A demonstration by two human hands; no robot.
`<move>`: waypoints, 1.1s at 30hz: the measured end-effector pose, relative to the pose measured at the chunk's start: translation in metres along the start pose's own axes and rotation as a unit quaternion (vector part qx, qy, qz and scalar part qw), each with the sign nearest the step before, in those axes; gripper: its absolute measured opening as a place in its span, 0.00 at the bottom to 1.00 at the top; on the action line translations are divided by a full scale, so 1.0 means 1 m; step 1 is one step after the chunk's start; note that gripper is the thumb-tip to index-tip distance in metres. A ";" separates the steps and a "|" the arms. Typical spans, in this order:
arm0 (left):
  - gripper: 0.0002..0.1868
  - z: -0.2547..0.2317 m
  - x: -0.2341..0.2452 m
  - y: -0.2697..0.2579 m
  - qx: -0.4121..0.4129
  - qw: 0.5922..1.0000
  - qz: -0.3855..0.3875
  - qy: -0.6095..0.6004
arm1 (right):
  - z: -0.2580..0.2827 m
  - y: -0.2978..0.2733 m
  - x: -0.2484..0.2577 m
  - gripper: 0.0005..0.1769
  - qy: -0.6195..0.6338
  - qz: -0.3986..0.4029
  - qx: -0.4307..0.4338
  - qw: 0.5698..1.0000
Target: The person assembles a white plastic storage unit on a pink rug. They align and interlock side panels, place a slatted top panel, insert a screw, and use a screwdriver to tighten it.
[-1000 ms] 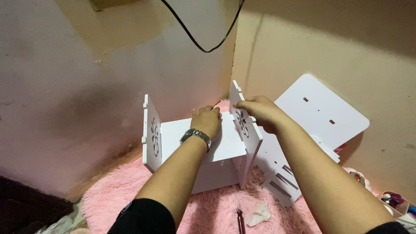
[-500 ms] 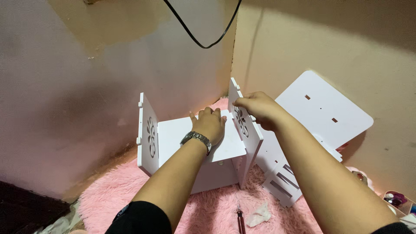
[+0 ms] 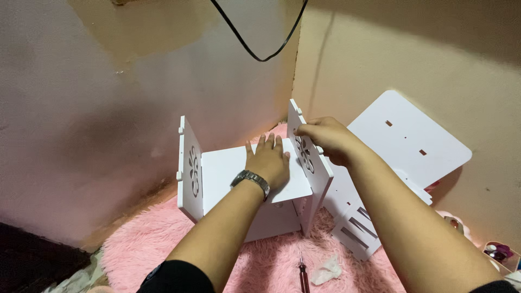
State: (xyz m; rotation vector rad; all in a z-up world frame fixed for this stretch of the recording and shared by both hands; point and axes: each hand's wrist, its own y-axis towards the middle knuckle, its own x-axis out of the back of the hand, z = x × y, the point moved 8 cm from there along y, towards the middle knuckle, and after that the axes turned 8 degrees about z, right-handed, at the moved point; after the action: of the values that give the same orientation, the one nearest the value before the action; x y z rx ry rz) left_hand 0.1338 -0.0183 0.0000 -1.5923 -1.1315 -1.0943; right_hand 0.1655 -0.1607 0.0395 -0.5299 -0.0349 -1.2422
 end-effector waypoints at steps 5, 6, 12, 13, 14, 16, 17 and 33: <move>0.36 -0.011 -0.010 -0.021 0.032 0.997 0.074 0.017 | -0.003 0.004 -0.002 0.25 0.001 0.009 0.010 1.000; 0.37 -0.013 -0.011 -0.025 0.039 0.996 0.083 0.017 | -0.004 0.005 -0.001 0.27 -0.005 0.010 0.006 1.000; 0.37 -0.022 -0.015 -0.053 0.016 0.998 0.059 0.021 | -0.014 -0.015 -0.006 0.45 0.145 0.078 0.093 0.982; 0.37 -0.023 -0.017 -0.058 0.012 0.998 0.058 0.021 | -0.025 -0.022 -0.005 0.45 0.169 0.073 0.076 0.980; 0.37 -0.025 -0.019 -0.063 0.008 0.998 0.057 0.020 | -0.037 -0.031 -0.004 0.46 0.193 0.068 0.060 0.977; 0.37 -0.027 -0.022 -0.074 0.003 0.998 0.052 0.022 | -0.057 -0.047 -0.010 0.47 0.236 0.072 0.068 0.967; 0.37 -0.029 -0.023 -0.078 0.002 0.999 0.047 0.024 | -0.064 -0.055 -0.014 0.47 0.254 0.080 0.094 0.959; 0.39 -0.035 -0.044 -0.097 -0.048 0.993 -0.026 0.106 | -0.119 -0.092 -0.049 0.26 0.143 -0.052 0.173 0.973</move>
State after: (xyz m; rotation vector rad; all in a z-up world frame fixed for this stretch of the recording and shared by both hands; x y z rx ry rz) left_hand 0.0258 -0.0410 -0.0189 -1.4846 -0.9960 -1.3362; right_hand 0.0347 -0.1850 -0.0471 -0.0447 -0.0345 -1.3698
